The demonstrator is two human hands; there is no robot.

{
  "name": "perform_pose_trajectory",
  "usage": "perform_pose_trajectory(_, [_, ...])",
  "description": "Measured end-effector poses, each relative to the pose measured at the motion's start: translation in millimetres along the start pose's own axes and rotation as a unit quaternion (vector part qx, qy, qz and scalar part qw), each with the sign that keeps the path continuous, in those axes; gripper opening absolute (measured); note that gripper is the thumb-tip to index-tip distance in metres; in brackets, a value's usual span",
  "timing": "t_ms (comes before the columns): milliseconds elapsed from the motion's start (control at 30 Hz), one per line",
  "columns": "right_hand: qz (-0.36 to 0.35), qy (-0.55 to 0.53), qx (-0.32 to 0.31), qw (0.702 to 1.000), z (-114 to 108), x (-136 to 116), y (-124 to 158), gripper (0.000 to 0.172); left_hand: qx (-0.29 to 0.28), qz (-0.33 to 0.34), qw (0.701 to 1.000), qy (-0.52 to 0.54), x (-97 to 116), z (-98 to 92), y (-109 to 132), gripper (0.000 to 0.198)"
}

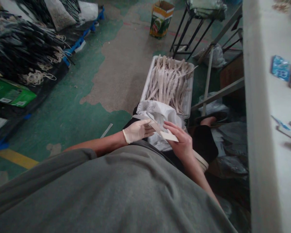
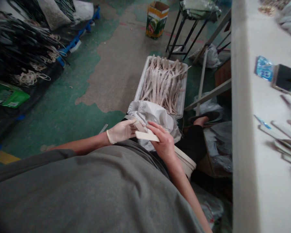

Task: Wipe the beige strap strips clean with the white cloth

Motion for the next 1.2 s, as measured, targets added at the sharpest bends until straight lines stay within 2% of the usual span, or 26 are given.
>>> perform_pose_trajectory(100, [-0.050, -0.004, -0.029, 0.998, 18.1, -13.9, 1.0, 0.022, -0.044, -0.018, 0.999, -0.016, -13.4, 7.7, 0.0, 0.022])
perform_pose_trajectory(200, [-0.049, 0.023, -0.050, 0.997, 33.0, -11.0, -1.5, 0.017, -0.090, -0.028, 0.995, -0.016, -20.0, 15.7, 2.0, 0.019])
perform_pose_trajectory(267, [-0.023, 0.051, -0.042, 0.998, 32.4, -5.7, -4.5, 0.014, -0.123, -0.052, 0.991, -0.016, -24.5, 19.9, 4.4, 0.025])
perform_pose_trajectory(333, [0.029, 0.057, -0.010, 0.998, 18.6, -0.3, -6.6, 0.013, -0.126, -0.091, 0.988, -0.011, -27.9, 15.4, 2.1, 0.035])
perform_pose_trajectory(367, [0.062, 0.041, 0.007, 0.997, 7.6, 2.1, -5.9, 0.014, -0.105, -0.102, 0.989, 0.000, -26.1, 7.4, -3.0, 0.039])
perform_pose_trajectory(433, [0.128, -0.020, 0.026, 0.991, -18.3, 6.1, 0.3, 0.016, -0.012, -0.088, 0.995, 0.045, -10.4, -21.4, -20.4, 0.046])
perform_pose_trajectory(533, [0.182, -0.123, 0.019, 0.975, -57.4, 7.7, 17.4, 0.018, 0.152, 0.016, 0.974, 0.165, 42.5, -77.2, -42.8, 0.042])
perform_pose_trajectory(600, [0.205, -0.174, -0.011, 0.963, -71.0, 9.0, 30.8, 0.022, 0.201, 0.101, 0.943, 0.246, 84.0, -99.4, -45.5, 0.034])
perform_pose_trajectory(633, [0.218, -0.198, -0.024, 0.955, -72.4, 10.3, 36.8, 0.024, 0.204, 0.142, 0.930, 0.272, 102.9, -102.2, -43.7, 0.031])
perform_pose_trajectory(667, [0.235, -0.220, -0.033, 0.946, -70.3, 12.4, 41.7, 0.027, 0.195, 0.179, 0.922, 0.281, 118.7, -98.9, -40.6, 0.028])
perform_pose_trajectory(733, [0.275, -0.255, -0.031, 0.927, -57.9, 18.6, 46.5, 0.033, 0.154, 0.234, 0.928, 0.244, 136.6, -75.0, -33.2, 0.025])
perform_pose_trajectory(800, [0.308, -0.271, -0.004, 0.912, -41.8, 25.9, 42.5, 0.037, 0.092, 0.255, 0.951, 0.150, 131.1, -35.9, -28.0, 0.020])
perform_pose_trajectory(867, [0.321, -0.273, 0.040, 0.906, -31.7, 33.0, 29.9, 0.038, 0.027, 0.250, 0.967, 0.029, 105.2, 3.6, -25.8, 0.018])
perform_pose_trajectory(967, [0.321, -0.260, 0.109, 0.904, -34.0, 43.6, 6.1, 0.035, -0.066, 0.236, 0.959, -0.146, 54.2, 43.1, -24.8, 0.033])
perform_pose_trajectory(1067, [0.331, -0.249, 0.141, 0.899, -45.6, 56.0, -8.5, 0.038, -0.137, 0.216, 0.927, -0.274, 14.3, 57.1, -25.3, 0.052])
perform_pose_trajectory(1200, [0.328, -0.255, 0.160, 0.895, -60.0, 66.3, -13.3, 0.041, -0.176, 0.178, 0.878, -0.407, -12.3, 58.1, -22.9, 0.055])
Point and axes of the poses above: each hand's wrist, its own y-axis away from the middle knuckle, its own z-axis out of the palm, x = y × z, the point moved 9 cm from there along -y, towards the middle knuckle, and after that the axes turned 14 degrees about x, right-handed, at the moved point
